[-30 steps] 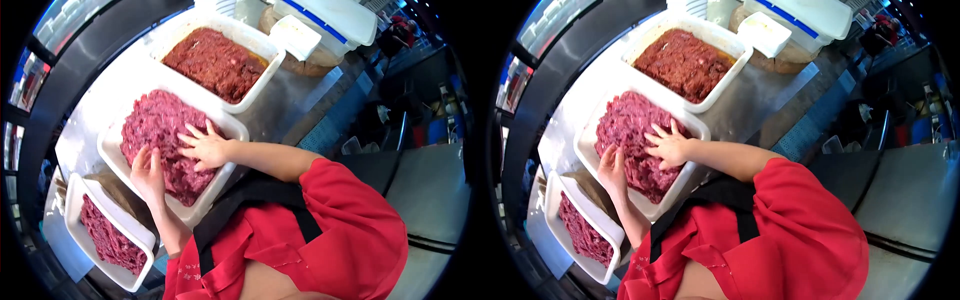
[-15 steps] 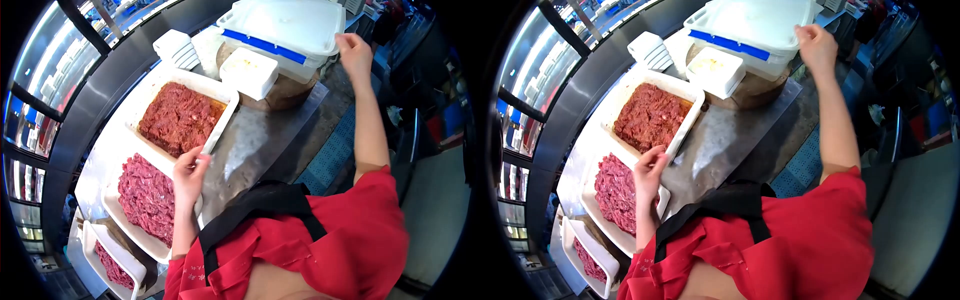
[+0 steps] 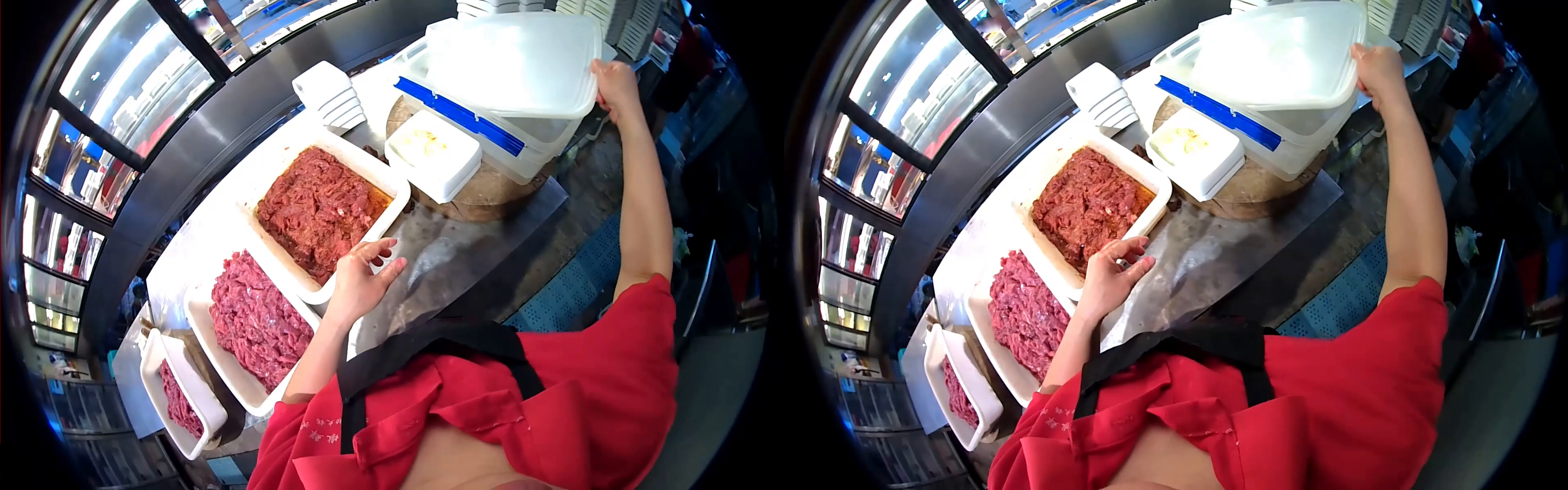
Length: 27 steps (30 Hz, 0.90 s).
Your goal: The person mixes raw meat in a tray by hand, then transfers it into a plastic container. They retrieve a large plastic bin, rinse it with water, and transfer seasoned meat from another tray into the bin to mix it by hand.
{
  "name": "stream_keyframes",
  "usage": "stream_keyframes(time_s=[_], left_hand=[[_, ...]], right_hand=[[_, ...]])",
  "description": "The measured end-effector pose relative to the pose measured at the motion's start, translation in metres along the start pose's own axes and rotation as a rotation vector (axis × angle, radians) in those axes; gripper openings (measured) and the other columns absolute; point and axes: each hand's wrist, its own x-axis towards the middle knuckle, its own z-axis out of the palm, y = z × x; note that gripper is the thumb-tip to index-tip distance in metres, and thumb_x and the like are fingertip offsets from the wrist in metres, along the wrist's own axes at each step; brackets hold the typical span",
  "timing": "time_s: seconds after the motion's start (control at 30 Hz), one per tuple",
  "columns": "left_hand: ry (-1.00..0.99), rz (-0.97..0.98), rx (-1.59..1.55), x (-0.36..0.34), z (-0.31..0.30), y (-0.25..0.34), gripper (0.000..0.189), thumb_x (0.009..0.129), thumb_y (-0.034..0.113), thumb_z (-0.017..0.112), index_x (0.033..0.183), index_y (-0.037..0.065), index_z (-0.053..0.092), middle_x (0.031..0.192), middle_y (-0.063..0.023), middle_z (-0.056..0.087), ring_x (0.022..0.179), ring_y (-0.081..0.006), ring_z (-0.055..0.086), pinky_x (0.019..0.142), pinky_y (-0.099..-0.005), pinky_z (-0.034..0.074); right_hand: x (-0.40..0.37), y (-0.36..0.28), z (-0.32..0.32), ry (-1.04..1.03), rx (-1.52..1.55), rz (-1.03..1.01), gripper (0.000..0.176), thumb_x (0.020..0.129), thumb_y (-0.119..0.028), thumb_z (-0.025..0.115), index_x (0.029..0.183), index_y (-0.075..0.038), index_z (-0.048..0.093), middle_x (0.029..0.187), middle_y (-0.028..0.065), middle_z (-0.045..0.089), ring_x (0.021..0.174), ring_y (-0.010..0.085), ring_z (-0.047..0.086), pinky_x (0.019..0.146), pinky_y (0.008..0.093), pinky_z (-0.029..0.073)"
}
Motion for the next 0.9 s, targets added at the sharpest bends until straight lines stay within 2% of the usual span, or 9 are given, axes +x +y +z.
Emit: stream_keyframes(time_s=[0.07,0.13,0.2,0.4,0.53,0.7,0.73,0.8,0.9], left_hand=[[0.045,0.042,-0.012,0.005,-0.003,-0.005,0.034,0.076,0.021,0.075,0.105,0.003,0.066,0.084,-0.0102,0.064,0.070,-0.0183,0.059,0.064,-0.0305,0.049],[0.050,0.048,-0.003,0.013,-0.011,-0.001,0.034,0.076,0.021,0.074,0.103,0.002,0.066,0.084,-0.0109,0.064,0.070,-0.0192,0.060,0.065,-0.0310,0.050],[0.063,0.081,0.044,0.025,-0.018,0.001,0.033,0.077,0.020,0.074,0.103,0.002,0.066,0.083,-0.0111,0.064,0.071,-0.0191,0.061,0.066,-0.0307,0.050],[-0.069,0.100,-0.176,0.109,0.001,0.031,0.029,0.079,0.021,0.072,0.099,0.001,0.069,0.076,-0.0065,0.065,0.066,-0.0124,0.058,0.065,-0.0264,0.049],[-0.156,-0.191,-0.294,0.196,0.027,0.077,0.026,0.081,0.023,0.070,0.097,0.002,0.068,0.085,-0.0070,0.067,0.066,-0.0112,0.057,0.056,-0.0250,0.044],[-0.015,-0.483,-0.407,0.266,0.050,0.075,0.034,0.074,0.035,0.076,0.075,0.007,0.057,0.067,-0.0047,0.059,0.052,-0.0130,0.051,0.044,-0.0254,0.034],[0.014,-0.501,-0.335,0.269,0.047,0.078,0.030,0.075,0.026,0.076,0.083,0.000,0.063,0.078,-0.0072,0.063,0.059,-0.0151,0.059,0.049,-0.0280,0.044],[0.059,-0.343,-0.217,0.280,0.047,0.071,0.032,0.075,0.027,0.076,0.083,-0.001,0.063,0.073,-0.0066,0.063,0.057,-0.0149,0.058,0.048,-0.0271,0.044],[-0.142,-0.602,-0.332,0.287,0.049,0.089,0.032,0.082,0.039,0.068,0.075,0.008,0.059,0.066,-0.0020,0.062,0.050,-0.0068,0.053,0.040,-0.0194,0.031]], right_hand=[[0.008,-0.008,-0.011,-0.005,-0.032,-0.053,0.041,0.086,-0.025,0.056,0.056,0.003,0.054,0.043,0.0078,0.046,0.032,0.0176,0.040,0.033,0.0337,0.029],[0.017,-0.012,-0.023,0.081,-0.167,-0.212,0.033,0.087,-0.023,0.055,0.064,0.000,0.058,0.047,0.0038,0.048,0.034,0.0119,0.041,0.033,0.0291,0.028],[0.031,-0.008,-0.040,0.177,-0.146,-0.330,0.040,0.087,-0.029,0.055,0.061,0.002,0.059,0.045,0.0054,0.048,0.033,0.0161,0.042,0.034,0.0324,0.029],[0.019,0.003,-0.106,0.234,0.078,-0.066,0.026,0.085,-0.023,0.056,0.073,0.000,0.062,0.052,0.0024,0.052,0.037,0.0096,0.042,0.034,0.0254,0.025],[0.019,0.052,-0.162,0.341,0.298,0.053,0.020,0.082,-0.018,0.060,0.081,0.001,0.063,0.060,0.0016,0.057,0.043,0.0087,0.048,0.037,0.0233,0.031],[-0.033,0.093,-0.243,0.450,0.401,0.089,0.028,0.082,-0.012,0.063,0.099,0.010,0.061,0.090,0.0130,0.065,0.078,0.0188,0.064,0.067,0.0277,0.051],[-0.043,0.106,-0.261,0.469,0.419,0.108,0.030,0.083,-0.011,0.062,0.103,0.011,0.060,0.095,0.0147,0.064,0.084,0.0202,0.064,0.073,0.0289,0.052],[-0.063,0.129,-0.286,0.526,0.401,0.124,0.031,0.085,-0.011,0.060,0.105,0.012,0.058,0.097,0.0149,0.064,0.085,0.0208,0.064,0.074,0.0291,0.052],[-0.090,0.150,-0.304,0.577,0.430,0.156,0.032,0.083,-0.012,0.061,0.105,0.012,0.058,0.096,0.0149,0.064,0.084,0.0212,0.064,0.072,0.0300,0.052]])
